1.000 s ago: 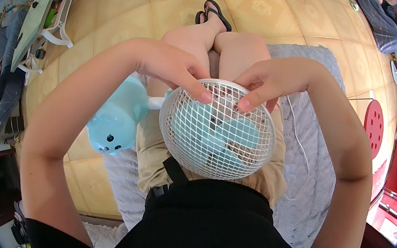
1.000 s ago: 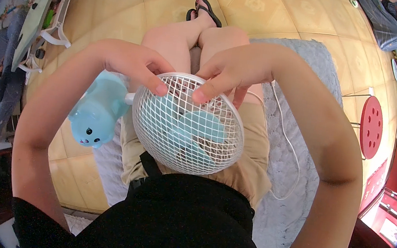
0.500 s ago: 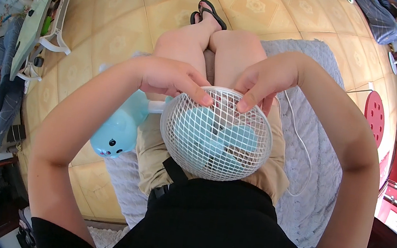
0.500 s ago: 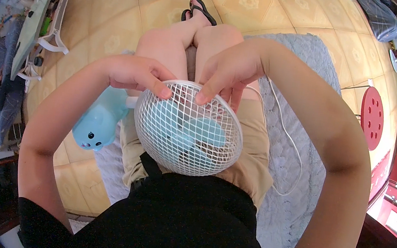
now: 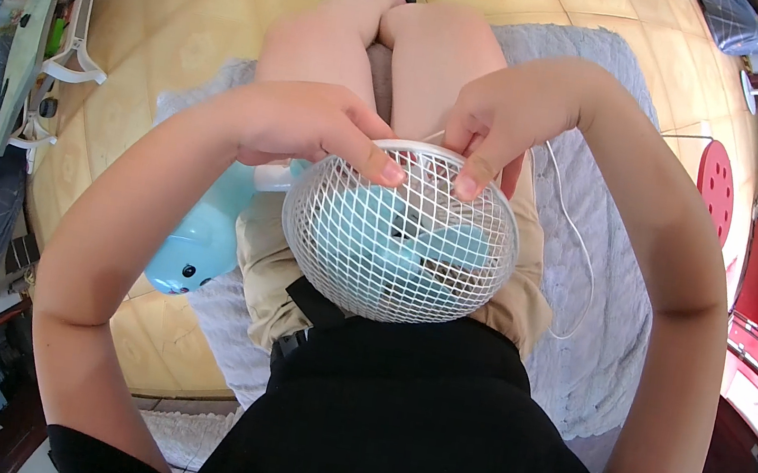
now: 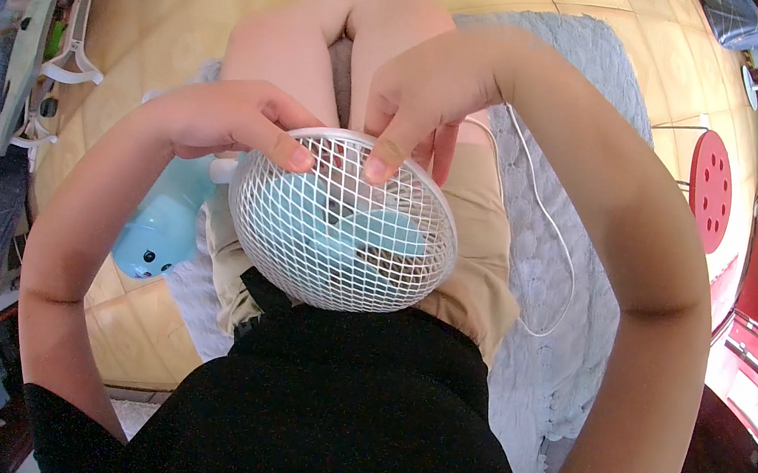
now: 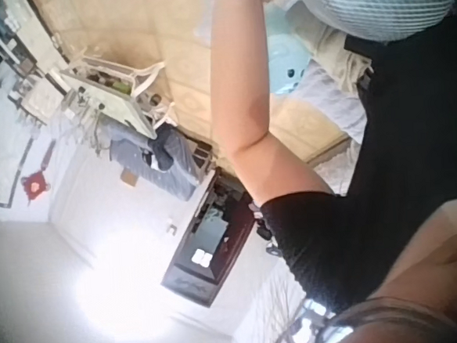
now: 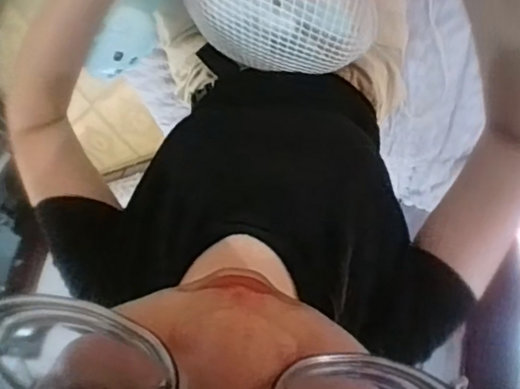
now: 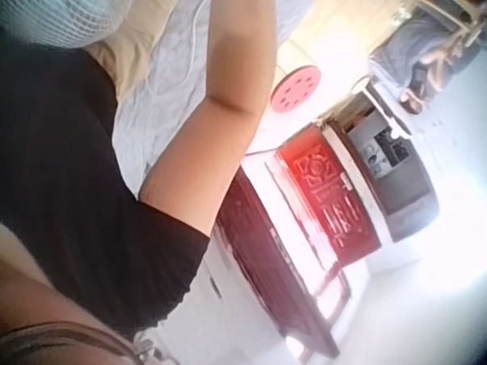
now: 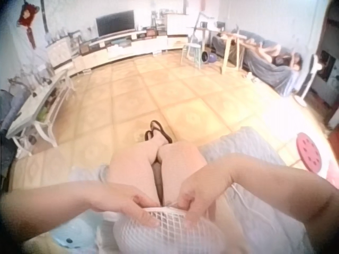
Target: The recorder disassembles and then reassembles a small blue and white desk fan.
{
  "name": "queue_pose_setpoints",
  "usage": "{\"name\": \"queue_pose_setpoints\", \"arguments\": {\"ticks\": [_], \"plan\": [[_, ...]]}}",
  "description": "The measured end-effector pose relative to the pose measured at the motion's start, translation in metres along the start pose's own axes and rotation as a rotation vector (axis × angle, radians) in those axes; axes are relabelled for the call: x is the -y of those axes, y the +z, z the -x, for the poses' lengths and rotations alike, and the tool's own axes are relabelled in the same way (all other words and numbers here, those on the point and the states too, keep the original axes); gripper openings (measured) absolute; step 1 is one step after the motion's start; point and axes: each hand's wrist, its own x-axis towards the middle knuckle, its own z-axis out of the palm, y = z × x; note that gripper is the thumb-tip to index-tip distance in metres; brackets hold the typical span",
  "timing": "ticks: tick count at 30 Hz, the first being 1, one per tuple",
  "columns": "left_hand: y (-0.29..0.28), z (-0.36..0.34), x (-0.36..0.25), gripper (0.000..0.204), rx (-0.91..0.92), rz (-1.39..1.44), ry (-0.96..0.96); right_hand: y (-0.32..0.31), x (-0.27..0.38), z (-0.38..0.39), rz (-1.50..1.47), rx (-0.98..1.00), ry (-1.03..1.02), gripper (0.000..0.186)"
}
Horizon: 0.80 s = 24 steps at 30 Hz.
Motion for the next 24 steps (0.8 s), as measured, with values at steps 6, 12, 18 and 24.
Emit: {"name": "queue_pose_setpoints", "arguments": {"ticks": [6, 12, 18, 24], "plan": [[0.004, -0.001, -0.002, 0.048, -0.040, -0.028, 0.001, 0.001, -0.004, -0.003, 0.034, 0.002, -0.003, 0.053], [0.004, -0.002, -0.002, 0.046, -0.051, -0.029, -0.003, 0.004, -0.002, 0.000, 0.084, -0.097, 0.000, 0.051], [-0.004, 0.001, 0.000, 0.050, -0.026, -0.095, 0.118, 0.000, -0.006, 0.008, 0.143, -0.125, -0.057, 0.048], [-0.017, 0.029, 0.008, 0.066, -0.251, -0.106, 0.196, 0.019, -0.017, 0.004, -0.115, -0.539, -0.215, 0.063]]}}
